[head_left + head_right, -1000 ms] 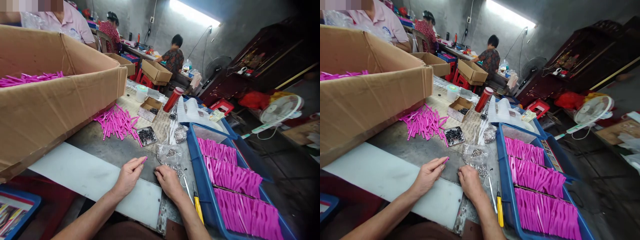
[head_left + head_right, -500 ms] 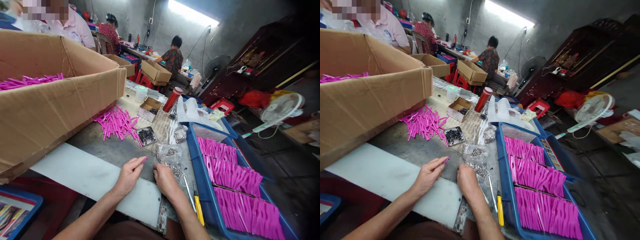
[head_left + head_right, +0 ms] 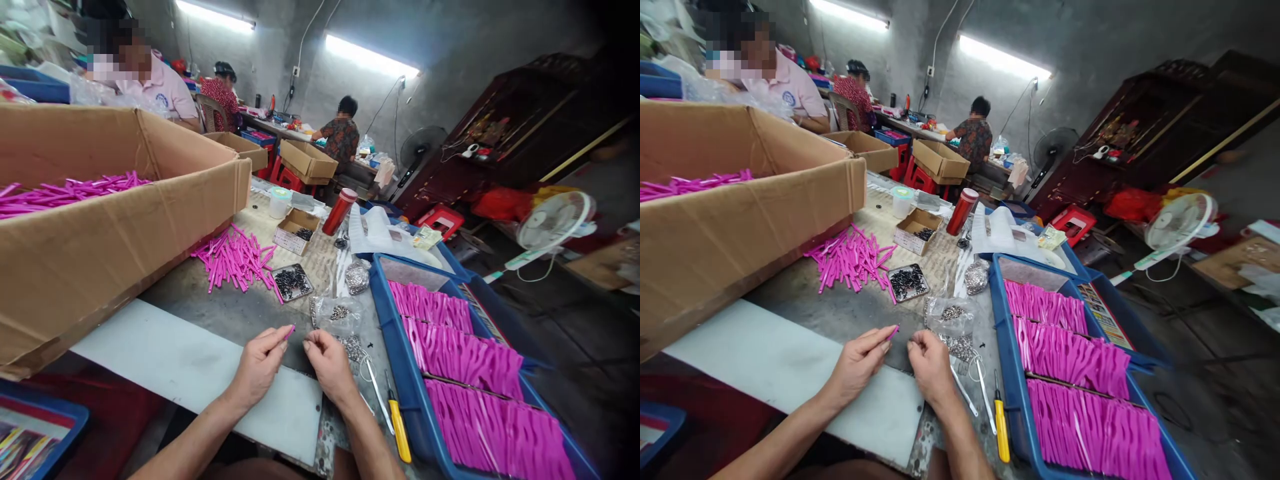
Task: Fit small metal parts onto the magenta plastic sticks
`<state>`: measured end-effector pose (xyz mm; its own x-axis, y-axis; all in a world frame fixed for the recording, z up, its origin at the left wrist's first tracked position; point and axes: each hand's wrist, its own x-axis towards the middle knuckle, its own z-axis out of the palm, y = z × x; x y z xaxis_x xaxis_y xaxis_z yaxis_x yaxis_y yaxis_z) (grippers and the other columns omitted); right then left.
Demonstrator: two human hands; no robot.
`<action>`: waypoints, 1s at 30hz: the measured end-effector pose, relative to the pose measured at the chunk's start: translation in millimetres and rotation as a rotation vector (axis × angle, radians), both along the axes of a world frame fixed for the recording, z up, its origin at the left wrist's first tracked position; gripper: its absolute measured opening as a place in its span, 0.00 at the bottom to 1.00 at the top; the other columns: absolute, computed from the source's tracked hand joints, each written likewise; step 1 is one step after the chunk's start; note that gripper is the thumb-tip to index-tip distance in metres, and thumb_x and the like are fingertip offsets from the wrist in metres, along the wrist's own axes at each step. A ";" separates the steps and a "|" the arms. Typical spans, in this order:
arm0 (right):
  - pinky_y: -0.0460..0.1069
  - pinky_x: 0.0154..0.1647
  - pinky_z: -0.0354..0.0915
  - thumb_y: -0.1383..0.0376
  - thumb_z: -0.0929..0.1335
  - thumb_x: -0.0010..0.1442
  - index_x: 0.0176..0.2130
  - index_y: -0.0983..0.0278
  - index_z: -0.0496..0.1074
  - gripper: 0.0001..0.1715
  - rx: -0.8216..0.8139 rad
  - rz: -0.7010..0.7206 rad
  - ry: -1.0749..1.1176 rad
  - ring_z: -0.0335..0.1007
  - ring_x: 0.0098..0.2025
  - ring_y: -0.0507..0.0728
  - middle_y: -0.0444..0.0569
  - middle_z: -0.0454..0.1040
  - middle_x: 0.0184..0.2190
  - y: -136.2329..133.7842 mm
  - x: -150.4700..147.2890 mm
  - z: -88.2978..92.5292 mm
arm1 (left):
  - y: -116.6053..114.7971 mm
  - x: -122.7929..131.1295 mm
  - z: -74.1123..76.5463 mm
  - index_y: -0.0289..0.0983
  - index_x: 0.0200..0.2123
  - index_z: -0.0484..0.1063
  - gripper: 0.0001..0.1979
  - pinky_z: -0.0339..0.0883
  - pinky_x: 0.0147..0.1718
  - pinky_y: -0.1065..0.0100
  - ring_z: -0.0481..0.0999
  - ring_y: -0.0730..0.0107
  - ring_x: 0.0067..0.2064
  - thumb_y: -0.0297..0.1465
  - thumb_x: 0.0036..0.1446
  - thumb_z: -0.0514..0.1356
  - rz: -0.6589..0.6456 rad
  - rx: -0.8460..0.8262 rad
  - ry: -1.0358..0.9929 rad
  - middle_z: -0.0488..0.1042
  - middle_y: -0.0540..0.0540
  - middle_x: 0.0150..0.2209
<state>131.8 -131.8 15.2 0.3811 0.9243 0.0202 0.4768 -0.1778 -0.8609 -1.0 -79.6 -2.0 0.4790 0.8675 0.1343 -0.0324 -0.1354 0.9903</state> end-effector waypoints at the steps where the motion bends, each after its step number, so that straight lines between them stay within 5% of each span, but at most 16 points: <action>1: 0.45 0.22 0.51 0.63 0.62 0.48 0.23 0.65 0.63 0.07 0.055 -0.026 0.175 0.54 0.21 0.50 0.41 0.59 0.18 -0.7 -2.4 -1.1 | -1.7 -0.2 1.8 0.36 0.42 0.70 0.15 0.56 0.15 0.77 0.57 0.80 0.19 0.30 0.51 0.52 -0.002 0.000 -0.002 0.62 0.50 0.25; 5: 0.43 0.18 0.45 0.62 0.66 0.44 0.24 0.65 0.63 0.08 0.213 -0.111 0.736 0.47 0.17 0.47 0.37 0.55 0.15 -1.9 -15.3 -3.1 | -9.8 -0.5 11.1 0.37 0.42 0.71 0.15 0.58 0.17 0.77 0.60 0.79 0.21 0.29 0.51 0.52 -0.016 0.015 -0.005 0.63 0.50 0.25; 10: 0.43 0.18 0.43 0.63 0.68 0.43 0.23 0.66 0.63 0.10 0.297 -0.128 1.080 0.43 0.16 0.45 0.37 0.54 0.14 -2.2 -28.4 4.2 | -17.8 0.4 23.7 0.37 0.41 0.72 0.14 0.62 0.23 0.74 0.64 0.76 0.24 0.29 0.51 0.53 -0.027 0.044 -0.050 0.65 0.49 0.25; 30: 0.43 0.19 0.43 0.63 0.69 0.44 0.24 0.66 0.64 0.10 0.315 -0.095 1.128 0.43 0.17 0.45 0.37 0.54 0.15 -1.8 -31.1 8.2 | -18.9 2.5 29.8 0.36 0.41 0.71 0.14 0.65 0.26 0.72 0.67 0.71 0.29 0.29 0.52 0.52 -0.030 0.040 -0.039 0.66 0.47 0.26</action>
<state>100.7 -133.6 23.4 0.3963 0.9057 -0.1504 -0.5876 0.1244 -0.7995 1.5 -98.5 27.7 0.4988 0.8463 0.1872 -0.0755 -0.1727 0.9821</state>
